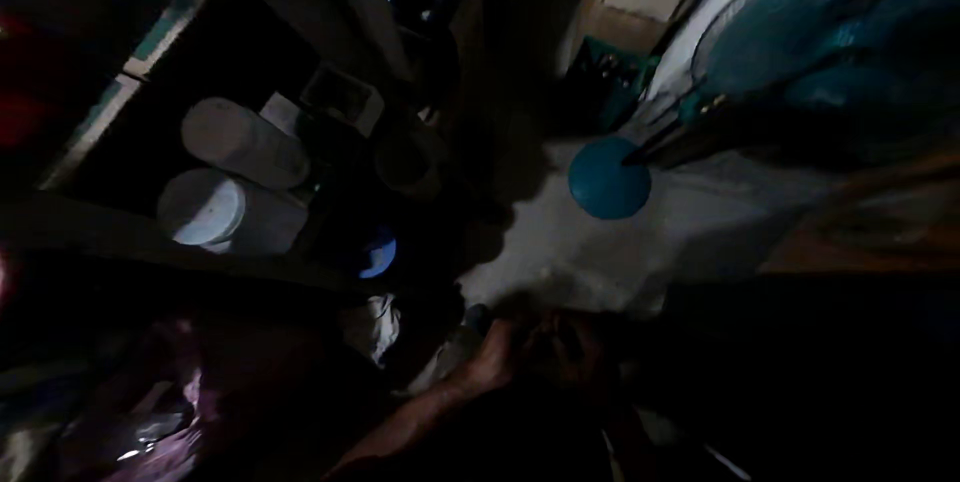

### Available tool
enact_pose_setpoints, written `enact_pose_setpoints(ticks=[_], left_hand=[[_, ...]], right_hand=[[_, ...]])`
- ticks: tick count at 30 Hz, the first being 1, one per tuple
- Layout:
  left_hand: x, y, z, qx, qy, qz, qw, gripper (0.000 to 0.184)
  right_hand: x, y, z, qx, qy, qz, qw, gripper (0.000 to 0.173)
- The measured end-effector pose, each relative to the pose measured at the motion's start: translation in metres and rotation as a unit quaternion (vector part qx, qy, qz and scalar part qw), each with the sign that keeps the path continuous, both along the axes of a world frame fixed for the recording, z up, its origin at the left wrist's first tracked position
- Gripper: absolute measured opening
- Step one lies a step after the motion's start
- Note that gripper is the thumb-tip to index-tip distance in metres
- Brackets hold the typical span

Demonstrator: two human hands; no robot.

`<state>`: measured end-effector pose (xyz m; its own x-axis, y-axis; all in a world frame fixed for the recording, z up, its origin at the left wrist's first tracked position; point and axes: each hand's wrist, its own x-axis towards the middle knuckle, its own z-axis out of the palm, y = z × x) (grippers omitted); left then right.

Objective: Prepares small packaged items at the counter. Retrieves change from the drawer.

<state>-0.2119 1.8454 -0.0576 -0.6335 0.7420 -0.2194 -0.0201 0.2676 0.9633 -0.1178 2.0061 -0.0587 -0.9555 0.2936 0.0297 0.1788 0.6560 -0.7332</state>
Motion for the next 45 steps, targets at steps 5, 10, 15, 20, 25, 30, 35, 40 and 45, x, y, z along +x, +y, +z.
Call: enact_pose_setpoints(ticks=[5,10,15,20,25,30,35,40,45], left_hand=[[-0.075,0.062,0.025,-0.046,0.007,-0.008,0.999,0.036],[-0.135,0.108,-0.002,0.045,-0.008,0.138,0.989,0.035],[-0.184,0.131,0.015,0.076,0.04,0.291,0.953,0.032],[-0.227,0.144,0.021,0.11,0.039,0.395,0.911,0.034],[-0.298,0.141,0.018,0.141,0.054,0.412,0.899,0.026],[-0.369,0.141,0.042,0.195,0.089,0.374,0.903,0.026],[-0.428,0.139,0.046,0.171,0.111,0.429,0.88,0.031],[-0.474,0.159,0.039,0.123,0.069,0.531,0.835,0.032],[-0.5,0.193,0.034,0.076,0.108,0.618,0.775,0.019]], right_hand=[[-0.078,0.065,0.021,0.005,-0.087,-0.027,0.996,0.028],[-0.173,0.133,0.008,-0.252,-0.058,-0.003,0.966,0.017],[-0.292,0.174,0.026,-0.29,-0.062,0.225,0.928,0.02],[-0.389,0.176,0.049,-0.286,-0.096,0.329,0.895,0.017],[-0.46,0.167,0.042,-0.302,-0.09,0.346,0.884,0.015],[-0.529,0.186,0.065,-0.369,-0.083,0.378,0.845,0.012],[-0.605,0.181,0.078,-0.356,-0.091,0.391,0.844,0.006],[-0.679,0.169,0.073,-0.278,-0.116,0.455,0.838,0.01],[-0.758,0.176,0.063,-0.248,-0.175,0.576,0.759,0.013]])
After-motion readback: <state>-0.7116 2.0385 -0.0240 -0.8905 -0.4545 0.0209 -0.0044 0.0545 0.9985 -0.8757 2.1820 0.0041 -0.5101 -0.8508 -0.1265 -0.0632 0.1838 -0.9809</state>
